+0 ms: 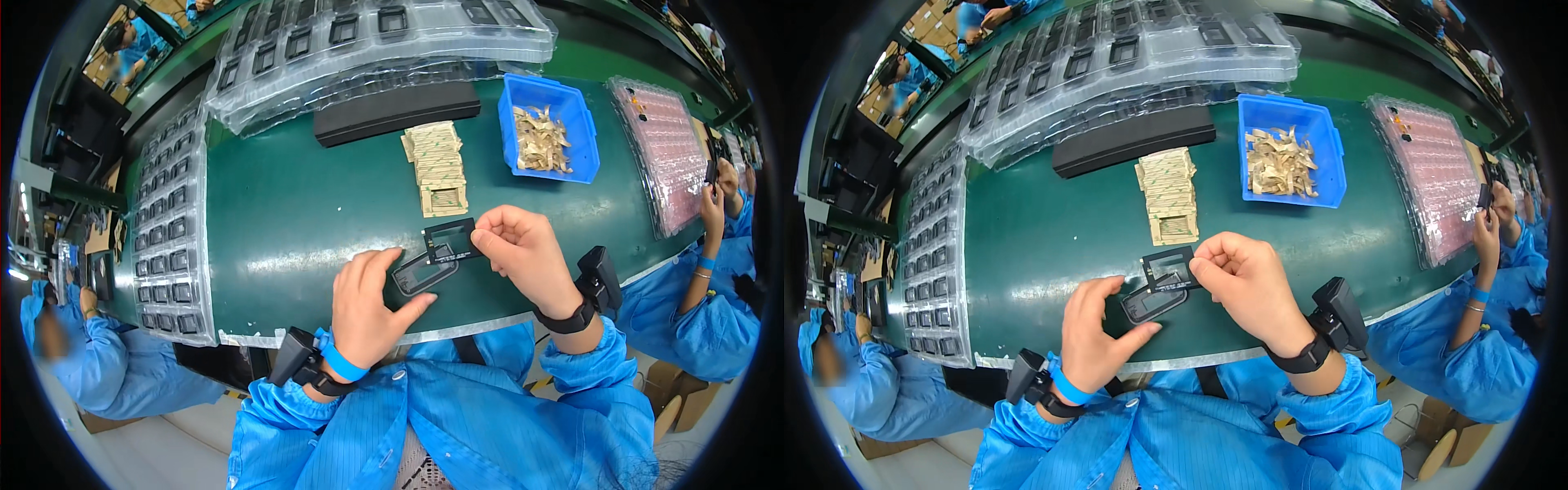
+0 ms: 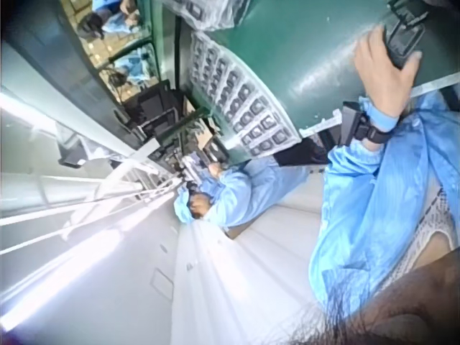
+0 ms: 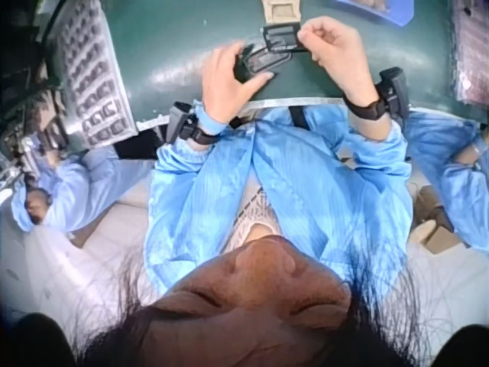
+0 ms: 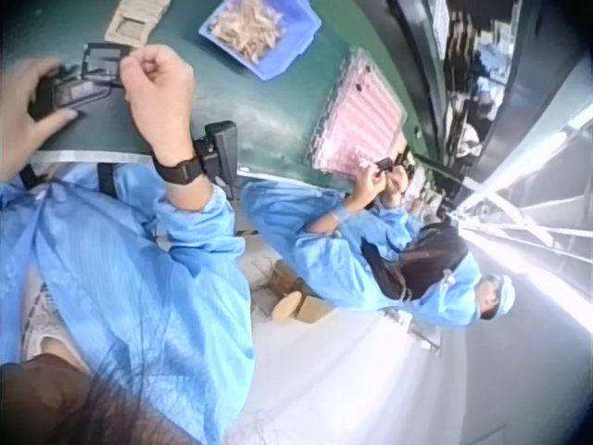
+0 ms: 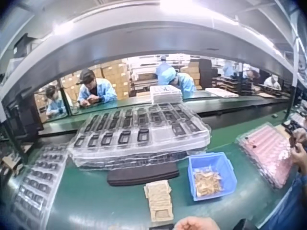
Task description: Assembling plastic components by applying small adhesive strips and foam pads to a housing.
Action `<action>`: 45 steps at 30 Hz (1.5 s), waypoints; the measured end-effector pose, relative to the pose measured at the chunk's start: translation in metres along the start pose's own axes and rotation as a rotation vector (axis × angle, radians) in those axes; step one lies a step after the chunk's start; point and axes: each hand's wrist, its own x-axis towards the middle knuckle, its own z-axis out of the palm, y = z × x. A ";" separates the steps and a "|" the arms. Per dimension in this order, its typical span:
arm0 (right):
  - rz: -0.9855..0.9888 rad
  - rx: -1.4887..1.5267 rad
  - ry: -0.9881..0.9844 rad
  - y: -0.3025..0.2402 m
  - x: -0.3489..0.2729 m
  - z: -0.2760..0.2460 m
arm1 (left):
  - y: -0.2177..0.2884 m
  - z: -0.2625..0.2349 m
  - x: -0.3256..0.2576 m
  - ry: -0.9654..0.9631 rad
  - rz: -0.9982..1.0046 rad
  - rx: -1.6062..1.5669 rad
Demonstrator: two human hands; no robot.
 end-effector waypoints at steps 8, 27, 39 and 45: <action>0.204 0.006 -0.125 0.012 -0.002 0.018 | -0.016 0.013 -0.021 0.060 -0.038 -0.027; 0.088 -0.212 0.012 0.021 -0.012 0.035 | -0.017 0.013 -0.023 0.097 0.048 -0.005; 0.055 -0.259 0.033 0.020 -0.012 0.038 | -0.017 0.012 -0.025 0.063 0.027 -0.015; 0.047 -0.283 0.036 0.020 -0.012 0.039 | -0.019 0.014 -0.023 0.093 0.055 -0.011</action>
